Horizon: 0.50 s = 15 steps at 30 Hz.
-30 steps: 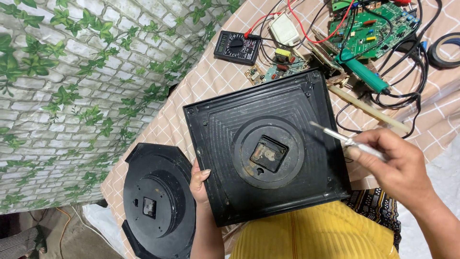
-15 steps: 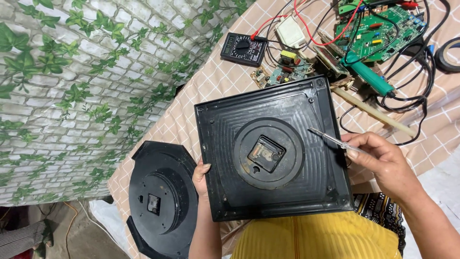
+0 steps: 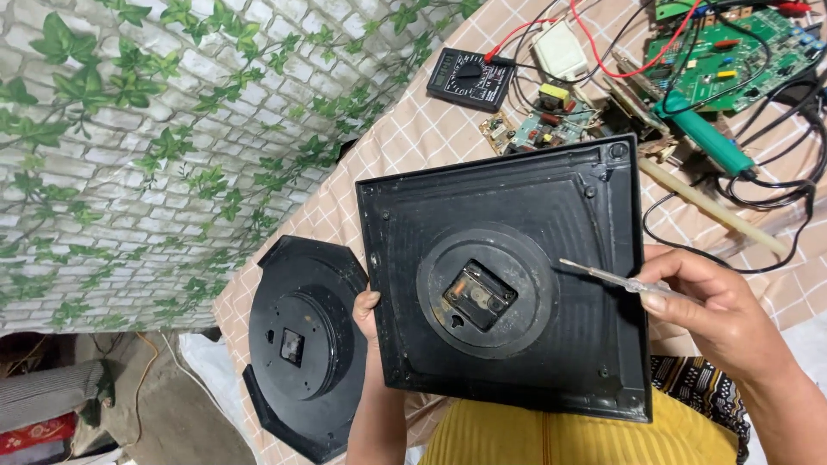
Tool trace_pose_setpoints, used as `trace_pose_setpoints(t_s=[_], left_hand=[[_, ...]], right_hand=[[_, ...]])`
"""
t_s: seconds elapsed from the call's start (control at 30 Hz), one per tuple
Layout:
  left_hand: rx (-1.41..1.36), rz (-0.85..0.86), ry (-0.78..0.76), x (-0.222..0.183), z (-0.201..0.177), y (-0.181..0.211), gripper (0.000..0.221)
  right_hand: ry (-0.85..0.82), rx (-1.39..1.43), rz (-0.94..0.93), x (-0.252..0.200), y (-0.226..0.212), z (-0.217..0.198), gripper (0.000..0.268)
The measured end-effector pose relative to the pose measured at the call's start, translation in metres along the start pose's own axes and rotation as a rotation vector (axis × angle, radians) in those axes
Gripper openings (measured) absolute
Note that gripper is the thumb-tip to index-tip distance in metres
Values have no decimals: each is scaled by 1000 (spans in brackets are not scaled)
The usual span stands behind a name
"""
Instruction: Reassembling and cleaning clock casings using a screwdriver and a cloth on a repair bench.
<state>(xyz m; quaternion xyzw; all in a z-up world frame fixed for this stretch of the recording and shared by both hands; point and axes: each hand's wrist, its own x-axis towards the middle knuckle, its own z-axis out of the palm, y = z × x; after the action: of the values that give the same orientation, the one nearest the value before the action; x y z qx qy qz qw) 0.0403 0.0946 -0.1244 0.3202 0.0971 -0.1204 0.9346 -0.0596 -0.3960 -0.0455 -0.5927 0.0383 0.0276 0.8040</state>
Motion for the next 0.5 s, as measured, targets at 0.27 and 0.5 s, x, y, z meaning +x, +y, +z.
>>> trace_pose_setpoints(t_s=[0.27, 0.5], left_hand=[[50, -75, -56, 20, -5, -3, 50], [95, -125, -90, 26, -14, -1, 47]], right_hand=[[49, -118, -12, -8, -3, 2, 17], [-34, -214, -89, -22, -10, 7, 20]])
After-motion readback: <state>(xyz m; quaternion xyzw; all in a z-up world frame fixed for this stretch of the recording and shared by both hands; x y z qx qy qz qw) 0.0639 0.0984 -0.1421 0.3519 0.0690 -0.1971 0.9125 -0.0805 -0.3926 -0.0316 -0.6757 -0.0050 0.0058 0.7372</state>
